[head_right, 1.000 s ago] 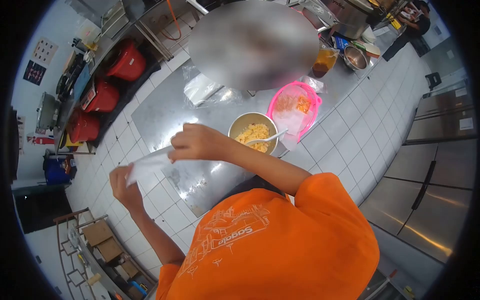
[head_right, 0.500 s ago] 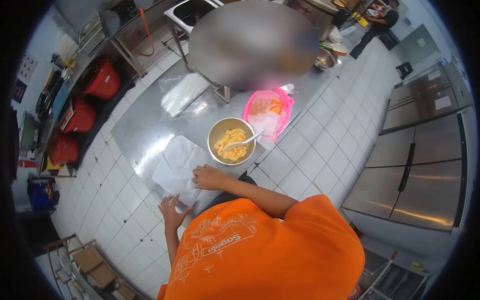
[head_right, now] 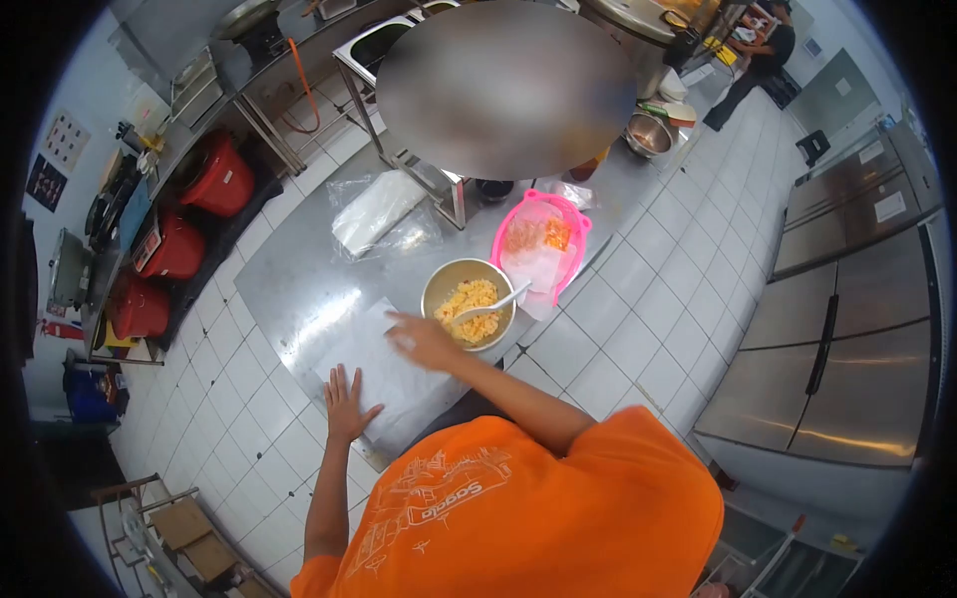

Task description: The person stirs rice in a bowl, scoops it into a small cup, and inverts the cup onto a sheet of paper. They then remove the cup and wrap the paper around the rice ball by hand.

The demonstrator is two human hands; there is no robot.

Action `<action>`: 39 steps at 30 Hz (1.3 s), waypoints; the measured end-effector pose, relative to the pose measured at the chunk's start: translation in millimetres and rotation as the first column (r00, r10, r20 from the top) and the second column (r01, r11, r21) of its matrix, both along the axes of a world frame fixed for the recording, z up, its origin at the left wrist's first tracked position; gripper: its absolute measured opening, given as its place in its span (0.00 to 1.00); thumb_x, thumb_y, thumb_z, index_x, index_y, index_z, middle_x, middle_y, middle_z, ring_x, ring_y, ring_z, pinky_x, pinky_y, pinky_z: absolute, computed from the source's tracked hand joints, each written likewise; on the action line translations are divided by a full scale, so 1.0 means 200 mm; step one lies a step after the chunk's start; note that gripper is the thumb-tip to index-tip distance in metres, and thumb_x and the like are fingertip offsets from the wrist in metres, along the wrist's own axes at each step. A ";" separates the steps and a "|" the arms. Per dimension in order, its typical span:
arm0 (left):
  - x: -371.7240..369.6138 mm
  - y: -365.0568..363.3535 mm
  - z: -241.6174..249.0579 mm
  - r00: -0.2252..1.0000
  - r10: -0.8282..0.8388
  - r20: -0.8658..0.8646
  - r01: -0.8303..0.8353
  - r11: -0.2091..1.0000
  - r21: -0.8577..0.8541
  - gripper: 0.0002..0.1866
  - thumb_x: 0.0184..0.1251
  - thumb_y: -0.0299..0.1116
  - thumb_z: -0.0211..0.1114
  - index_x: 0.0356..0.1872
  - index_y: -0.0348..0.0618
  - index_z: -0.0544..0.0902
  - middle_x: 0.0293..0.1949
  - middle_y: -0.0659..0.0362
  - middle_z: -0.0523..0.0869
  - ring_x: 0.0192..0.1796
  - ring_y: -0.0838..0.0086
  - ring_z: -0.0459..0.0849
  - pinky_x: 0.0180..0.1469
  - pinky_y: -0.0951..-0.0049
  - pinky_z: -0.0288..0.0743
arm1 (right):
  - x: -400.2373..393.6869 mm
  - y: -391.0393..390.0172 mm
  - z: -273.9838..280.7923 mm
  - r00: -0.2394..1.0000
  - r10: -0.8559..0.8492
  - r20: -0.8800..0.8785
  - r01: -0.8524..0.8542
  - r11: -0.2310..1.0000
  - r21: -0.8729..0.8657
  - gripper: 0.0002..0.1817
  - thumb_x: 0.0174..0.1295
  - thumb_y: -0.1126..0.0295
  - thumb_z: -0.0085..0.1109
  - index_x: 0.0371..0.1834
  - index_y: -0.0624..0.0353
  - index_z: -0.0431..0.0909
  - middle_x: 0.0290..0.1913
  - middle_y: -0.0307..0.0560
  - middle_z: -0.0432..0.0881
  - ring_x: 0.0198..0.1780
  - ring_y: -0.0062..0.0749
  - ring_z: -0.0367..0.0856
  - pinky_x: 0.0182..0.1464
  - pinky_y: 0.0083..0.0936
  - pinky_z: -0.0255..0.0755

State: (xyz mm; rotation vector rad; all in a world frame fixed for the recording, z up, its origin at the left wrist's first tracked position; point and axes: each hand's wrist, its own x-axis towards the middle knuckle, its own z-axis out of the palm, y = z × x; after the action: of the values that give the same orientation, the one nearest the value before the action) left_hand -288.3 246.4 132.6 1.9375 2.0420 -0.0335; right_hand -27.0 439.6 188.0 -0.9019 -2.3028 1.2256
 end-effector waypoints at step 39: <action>1.06 0.65 0.73 0.584 0.642 0.498 -0.776 0.622 0.109 0.49 0.54 0.37 0.84 0.77 0.50 0.66 0.64 0.47 0.71 0.62 0.59 0.78 0.64 0.60 0.76 | 1.39 0.50 0.31 0.978 0.045 0.205 -0.066 0.993 0.096 0.09 0.62 0.67 0.69 0.41 0.60 0.86 0.44 0.47 0.79 0.51 0.43 0.79 0.51 0.38 0.75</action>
State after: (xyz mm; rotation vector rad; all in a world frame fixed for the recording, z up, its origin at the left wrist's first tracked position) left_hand -77.1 376.3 277.7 0.9369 2.4432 0.8784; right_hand 251.8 540.5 250.1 -0.9711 -2.5408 1.0697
